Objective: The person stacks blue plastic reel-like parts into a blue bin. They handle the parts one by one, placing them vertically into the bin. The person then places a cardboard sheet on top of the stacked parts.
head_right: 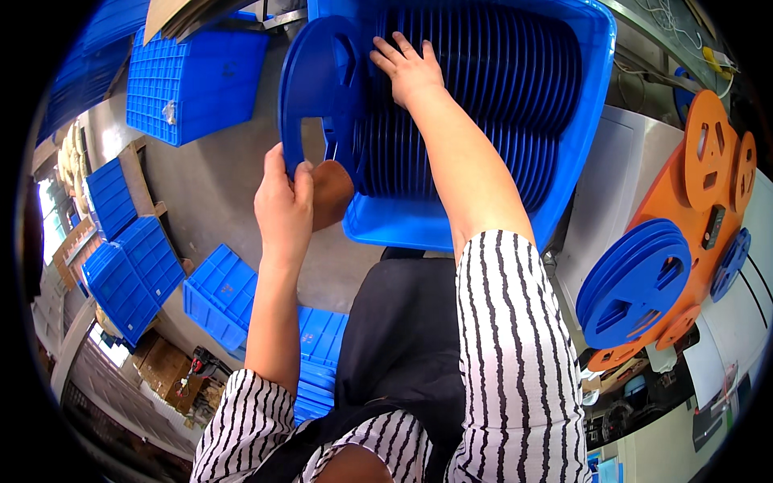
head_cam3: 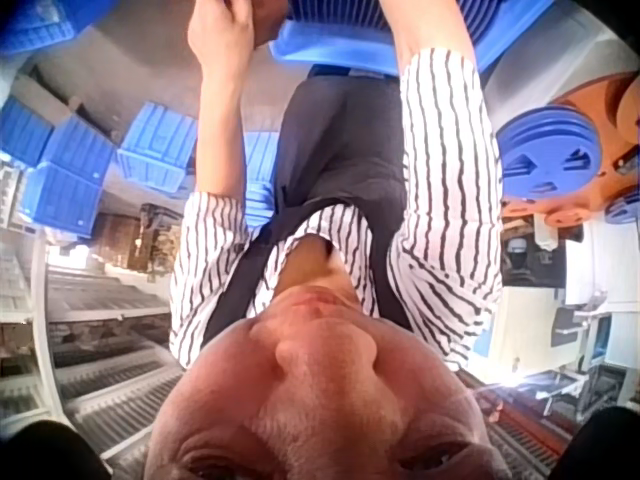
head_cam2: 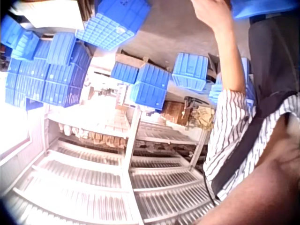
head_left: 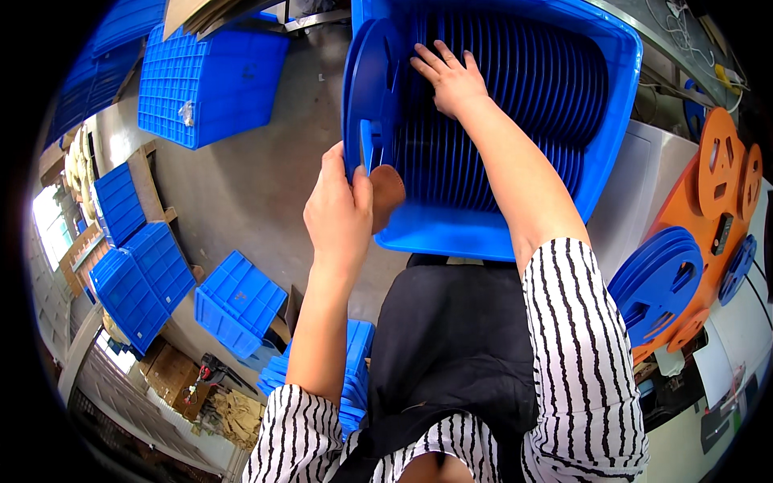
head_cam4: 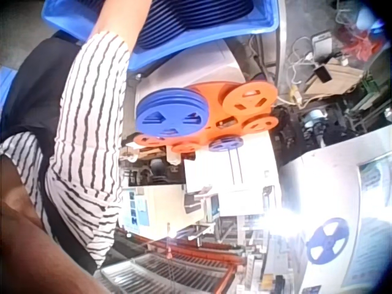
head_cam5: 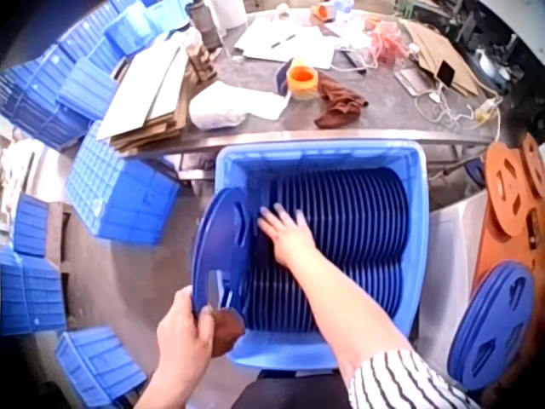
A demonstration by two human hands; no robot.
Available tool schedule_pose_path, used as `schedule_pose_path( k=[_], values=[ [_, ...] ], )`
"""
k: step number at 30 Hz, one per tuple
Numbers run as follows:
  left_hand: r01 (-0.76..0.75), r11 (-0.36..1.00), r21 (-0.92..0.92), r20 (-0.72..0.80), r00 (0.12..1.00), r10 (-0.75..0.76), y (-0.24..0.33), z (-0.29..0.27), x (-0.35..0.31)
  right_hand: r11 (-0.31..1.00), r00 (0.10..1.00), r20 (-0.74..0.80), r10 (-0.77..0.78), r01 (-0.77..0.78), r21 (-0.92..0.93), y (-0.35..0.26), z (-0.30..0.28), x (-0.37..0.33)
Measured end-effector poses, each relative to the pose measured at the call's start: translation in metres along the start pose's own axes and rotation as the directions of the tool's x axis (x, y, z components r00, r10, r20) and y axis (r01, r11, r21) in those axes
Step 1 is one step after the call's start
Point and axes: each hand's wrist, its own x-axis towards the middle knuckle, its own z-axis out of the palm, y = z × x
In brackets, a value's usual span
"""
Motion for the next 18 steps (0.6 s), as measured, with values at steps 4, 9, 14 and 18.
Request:
schedule_pose_path(
  k=[4,9,14,18],
  values=[
    [0.093,0.995,-0.025,0.075,0.993,-0.091,-0.003,-0.002,-0.013,0.999,0.999,-0.033,-0.028,0.029,0.025,0.006,-0.005,-0.005],
    [0.193,0.968,-0.161,0.253,0.956,-0.149,-0.017,-0.008,-0.066,0.886,0.958,-0.282,0.058,0.081,0.457,0.033,-0.025,-0.115],
    [0.135,0.988,-0.073,0.589,0.805,-0.066,0.0,-0.003,-0.122,0.886,0.911,-0.217,0.351,-0.249,0.391,0.064,-0.058,-0.357],
    [0.047,0.995,-0.093,0.696,0.717,0.032,0.046,-0.001,-0.148,0.662,0.665,-0.128,0.736,-0.667,0.343,0.079,-0.063,-0.503]
  ],
)
